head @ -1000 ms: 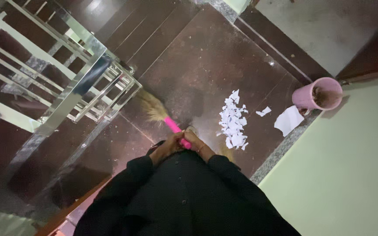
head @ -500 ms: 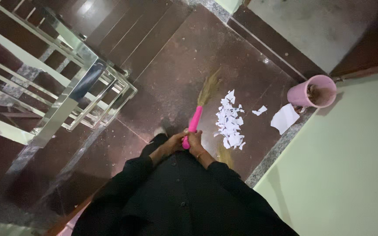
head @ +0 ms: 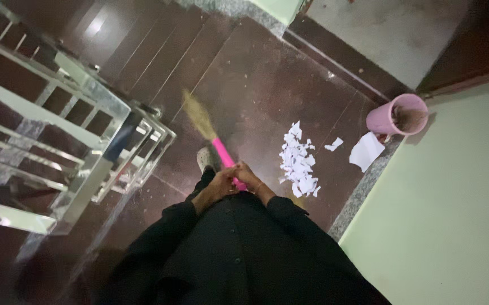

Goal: The person sweeps scraps of paper into a pile on the floor using a broom.

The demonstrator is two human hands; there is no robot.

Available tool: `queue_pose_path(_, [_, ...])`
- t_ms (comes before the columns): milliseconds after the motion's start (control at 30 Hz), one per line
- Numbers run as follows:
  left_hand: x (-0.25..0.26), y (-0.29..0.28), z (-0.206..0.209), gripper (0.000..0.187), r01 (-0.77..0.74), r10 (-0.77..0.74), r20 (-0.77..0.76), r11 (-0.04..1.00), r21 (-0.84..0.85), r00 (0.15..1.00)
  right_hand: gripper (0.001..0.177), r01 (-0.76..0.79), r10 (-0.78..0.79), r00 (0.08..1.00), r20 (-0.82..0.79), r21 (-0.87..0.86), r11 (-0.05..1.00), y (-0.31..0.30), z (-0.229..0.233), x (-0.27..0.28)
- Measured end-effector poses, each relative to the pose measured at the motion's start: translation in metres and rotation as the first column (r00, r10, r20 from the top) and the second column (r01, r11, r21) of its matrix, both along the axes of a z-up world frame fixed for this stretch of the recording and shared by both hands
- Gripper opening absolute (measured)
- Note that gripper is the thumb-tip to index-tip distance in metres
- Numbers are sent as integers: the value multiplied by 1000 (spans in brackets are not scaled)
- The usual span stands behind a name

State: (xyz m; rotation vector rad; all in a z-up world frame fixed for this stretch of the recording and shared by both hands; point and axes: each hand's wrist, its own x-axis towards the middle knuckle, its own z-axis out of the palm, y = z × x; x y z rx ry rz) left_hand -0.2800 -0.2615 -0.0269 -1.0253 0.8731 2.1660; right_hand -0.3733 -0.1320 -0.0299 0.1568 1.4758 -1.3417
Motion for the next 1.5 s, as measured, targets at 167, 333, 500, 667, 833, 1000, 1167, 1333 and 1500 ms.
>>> queue_pose_path(167, [-31,-38,-4,40,-67,81,-21,921,382,996,26,-15,36,987,154,-138,990,-37,-4,-22])
queue_pose_path(333, [-56,-63,-6,42,182,-176,-52,970,160,983,26,242,-218,954,205,-98,965,-47,1,-26])
queue_pose_path(500, [-69,-74,-9,45,310,-307,-41,945,106,951,25,481,-505,860,71,217,850,-80,-1,-8])
queue_pose_path(667, [-83,-87,-8,51,475,-475,-13,880,3,880,26,701,-718,692,70,173,692,-80,2,-8])
queue_pose_path(833, [-94,-89,-14,53,497,-495,-40,866,61,868,29,808,-823,541,-171,376,453,-99,5,-4])
queue_pose_path(1000, [-94,-96,-20,56,550,-551,43,835,34,833,31,736,-667,676,-315,329,591,-106,6,5])
queue_pose_path(1167, [-87,-113,-21,49,451,-447,-66,888,92,892,48,582,-466,810,-356,388,715,-116,5,1])
queue_pose_path(1333, [-90,-121,-23,43,328,-329,27,944,21,944,46,349,-190,899,-394,384,855,-130,0,-6])
queue_pose_path(1500, [-90,-135,-23,45,217,-213,61,974,-59,975,29,138,-104,938,-331,82,987,-145,-3,-26])
